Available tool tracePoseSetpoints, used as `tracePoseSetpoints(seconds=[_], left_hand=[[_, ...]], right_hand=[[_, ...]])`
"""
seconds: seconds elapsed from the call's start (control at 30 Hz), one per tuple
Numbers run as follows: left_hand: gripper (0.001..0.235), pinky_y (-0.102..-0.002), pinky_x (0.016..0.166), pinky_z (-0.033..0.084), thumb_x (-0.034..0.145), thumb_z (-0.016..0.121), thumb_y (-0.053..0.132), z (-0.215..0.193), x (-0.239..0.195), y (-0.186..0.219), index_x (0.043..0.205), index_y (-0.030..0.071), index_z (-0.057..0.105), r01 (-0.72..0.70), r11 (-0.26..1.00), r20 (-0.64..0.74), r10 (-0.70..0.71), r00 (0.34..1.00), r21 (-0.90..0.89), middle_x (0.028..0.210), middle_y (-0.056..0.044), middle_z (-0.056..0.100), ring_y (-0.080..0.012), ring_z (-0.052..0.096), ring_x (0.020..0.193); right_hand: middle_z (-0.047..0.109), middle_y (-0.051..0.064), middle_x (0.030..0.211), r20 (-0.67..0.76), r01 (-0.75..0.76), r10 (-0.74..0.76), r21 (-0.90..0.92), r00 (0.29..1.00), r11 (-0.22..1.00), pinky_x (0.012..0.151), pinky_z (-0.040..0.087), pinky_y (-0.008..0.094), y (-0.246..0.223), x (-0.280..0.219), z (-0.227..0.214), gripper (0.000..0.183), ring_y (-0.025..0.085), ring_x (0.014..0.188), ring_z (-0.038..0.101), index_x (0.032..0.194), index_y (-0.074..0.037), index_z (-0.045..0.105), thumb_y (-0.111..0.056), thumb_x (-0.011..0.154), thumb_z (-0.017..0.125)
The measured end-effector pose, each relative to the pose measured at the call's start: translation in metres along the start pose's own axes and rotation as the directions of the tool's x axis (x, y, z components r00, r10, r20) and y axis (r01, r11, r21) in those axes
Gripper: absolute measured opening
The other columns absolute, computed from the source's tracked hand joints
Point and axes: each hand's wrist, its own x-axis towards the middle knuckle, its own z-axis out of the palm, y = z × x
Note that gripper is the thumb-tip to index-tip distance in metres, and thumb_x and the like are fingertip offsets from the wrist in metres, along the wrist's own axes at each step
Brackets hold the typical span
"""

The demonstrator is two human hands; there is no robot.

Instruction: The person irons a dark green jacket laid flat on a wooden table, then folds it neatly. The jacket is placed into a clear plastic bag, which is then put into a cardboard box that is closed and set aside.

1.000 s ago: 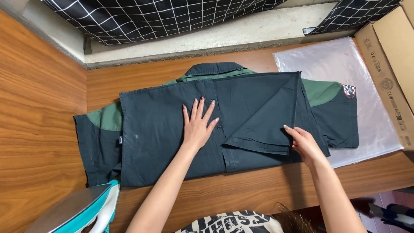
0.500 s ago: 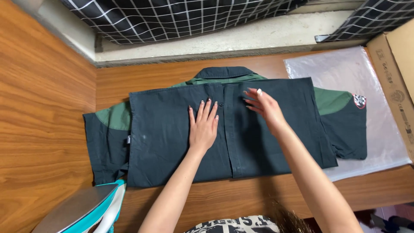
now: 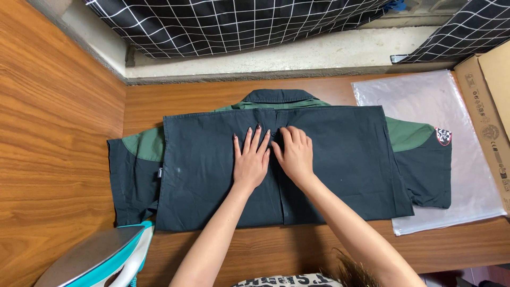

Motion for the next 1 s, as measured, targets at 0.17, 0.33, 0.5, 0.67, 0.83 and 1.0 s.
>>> tracePoseSetpoints(seconds=[0.17, 0.33, 0.5, 0.67, 0.83, 1.0], left_hand=[[0.059, -0.070, 0.144, 0.004, 0.125, 0.039, 0.042, 0.001, -0.001, 0.001, 0.184, 0.032, 0.039, 0.020, 1.000, 0.039, -0.021, 0.999, 0.012, 0.195, -0.002, 0.029, -0.0277, 0.021, 0.180], [0.063, -0.070, 0.145, 0.004, 0.122, 0.042, 0.039, 0.001, 0.003, 0.001, 0.185, 0.034, 0.036, 0.037, 0.999, 0.056, -0.038, 0.998, 0.013, 0.196, 0.000, 0.025, -0.0269, 0.019, 0.180], [0.060, -0.070, 0.145, 0.007, 0.124, 0.042, 0.043, 0.003, 0.001, 0.000, 0.184, 0.035, 0.038, 0.036, 0.999, 0.035, -0.036, 0.999, 0.000, 0.195, 0.000, 0.028, -0.0269, 0.022, 0.180], [0.058, -0.070, 0.145, 0.007, 0.124, 0.042, 0.043, 0.003, 0.001, 0.000, 0.181, 0.035, 0.043, 0.035, 0.999, 0.026, -0.035, 0.999, -0.012, 0.195, 0.000, 0.029, -0.0264, 0.023, 0.180], [0.058, -0.070, 0.144, 0.007, 0.124, 0.043, 0.043, -0.001, 0.001, 0.001, 0.181, 0.034, 0.045, 0.030, 0.999, 0.017, -0.030, 0.999, -0.038, 0.193, -0.001, 0.033, -0.0276, 0.025, 0.179], [0.057, -0.070, 0.145, 0.007, 0.123, 0.045, 0.042, 0.002, 0.002, -0.001, 0.178, 0.033, 0.048, 0.028, 0.999, 0.007, -0.027, 1.000, -0.043, 0.193, -0.001, 0.033, -0.0274, 0.026, 0.179]], right_hand=[[0.057, 0.004, 0.103, -0.001, -0.117, 0.118, -0.125, 0.993, 0.985, 0.076, 0.052, 0.045, 0.002, 0.031, 0.040, 0.052, 0.030, 0.094, 0.067, 0.104, -0.017, 0.062, -0.067, 0.098, 0.073], [0.061, 0.004, 0.094, 0.084, -0.108, 0.120, -0.130, 0.989, 0.986, 0.065, 0.057, 0.043, 0.005, 0.040, 0.056, 0.042, 0.029, 0.084, 0.072, 0.095, -0.016, 0.069, -0.058, 0.096, 0.069], [0.064, 0.007, 0.085, 0.158, -0.155, 0.163, -0.066, 0.974, 0.986, 0.056, 0.062, 0.043, 0.006, 0.058, 0.038, 0.036, 0.029, 0.071, 0.075, 0.086, -0.012, 0.073, -0.045, 0.102, 0.070], [0.065, 0.006, 0.084, 0.255, -0.157, 0.161, -0.038, 0.953, 0.987, 0.055, 0.062, 0.045, 0.013, 0.069, 0.041, 0.040, 0.028, 0.067, 0.077, 0.085, -0.012, 0.076, -0.048, 0.102, 0.069], [0.070, 0.010, 0.082, 0.356, -0.224, 0.192, 0.050, 0.914, 0.973, 0.059, 0.063, 0.052, 0.019, 0.079, 0.032, 0.043, 0.037, 0.070, 0.080, 0.082, -0.007, 0.079, -0.045, 0.098, 0.066], [0.062, 0.008, 0.084, 0.195, -0.059, 0.017, 0.210, 0.981, 0.976, 0.063, 0.064, 0.044, 0.003, 0.075, 0.001, 0.025, 0.034, 0.073, 0.077, 0.092, -0.006, 0.076, -0.025, 0.103, 0.064]])
